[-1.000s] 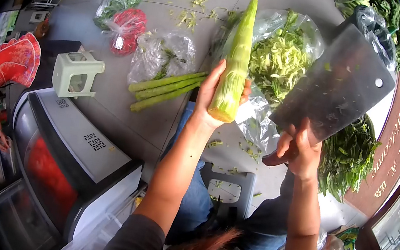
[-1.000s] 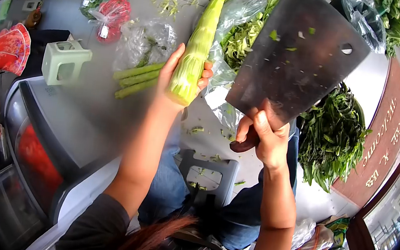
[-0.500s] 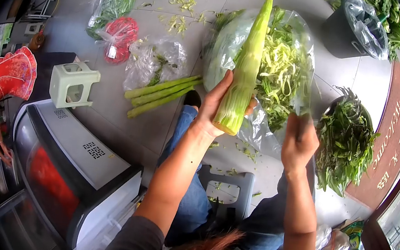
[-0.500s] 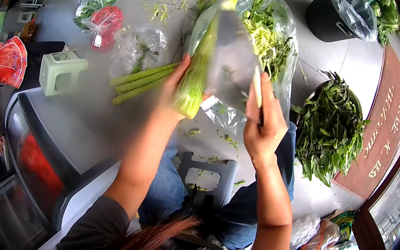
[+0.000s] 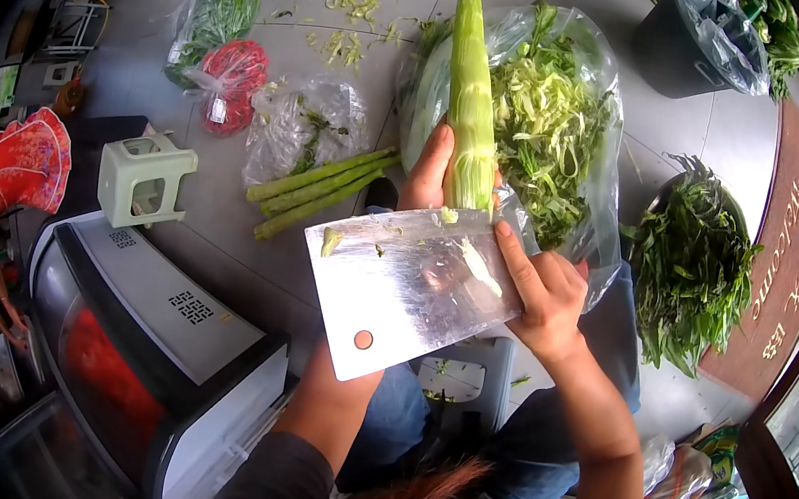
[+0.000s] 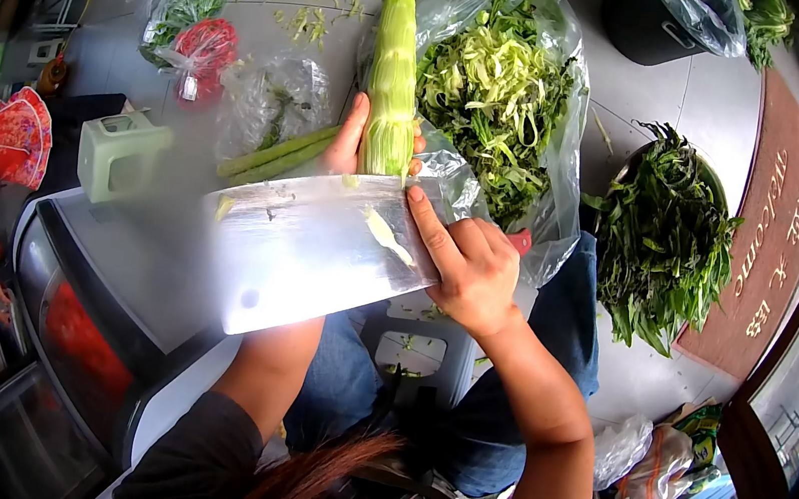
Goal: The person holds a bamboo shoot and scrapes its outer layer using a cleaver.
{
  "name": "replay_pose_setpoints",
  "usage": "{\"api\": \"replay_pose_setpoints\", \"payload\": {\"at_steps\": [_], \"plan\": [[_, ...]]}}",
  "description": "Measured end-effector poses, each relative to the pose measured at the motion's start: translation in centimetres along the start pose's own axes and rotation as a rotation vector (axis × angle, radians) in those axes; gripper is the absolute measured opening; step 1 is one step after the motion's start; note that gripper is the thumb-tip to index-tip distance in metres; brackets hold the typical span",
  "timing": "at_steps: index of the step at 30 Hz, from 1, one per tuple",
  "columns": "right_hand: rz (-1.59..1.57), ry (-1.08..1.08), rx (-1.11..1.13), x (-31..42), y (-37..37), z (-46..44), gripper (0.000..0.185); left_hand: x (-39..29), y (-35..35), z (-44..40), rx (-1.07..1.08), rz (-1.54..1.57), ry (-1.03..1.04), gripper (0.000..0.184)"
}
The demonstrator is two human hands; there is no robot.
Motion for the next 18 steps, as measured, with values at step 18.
{"api": "replay_pose_setpoints", "payload": {"at_steps": [18], "plan": [[0.087, 0.083, 0.015, -1.0, 0.3, 0.3, 0.075, 1.0, -1.5, -1.1, -0.073, -0.157, 0.141, 0.057]]}}
Point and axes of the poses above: each hand's wrist, its own z-axis away from the middle knuckle, its own y-axis out of the palm, x = y × z, the point moved 1 cm from there along -z, towards the middle knuckle, and after that the axes turned 12 degrees about -z, right-handed, at the moved point
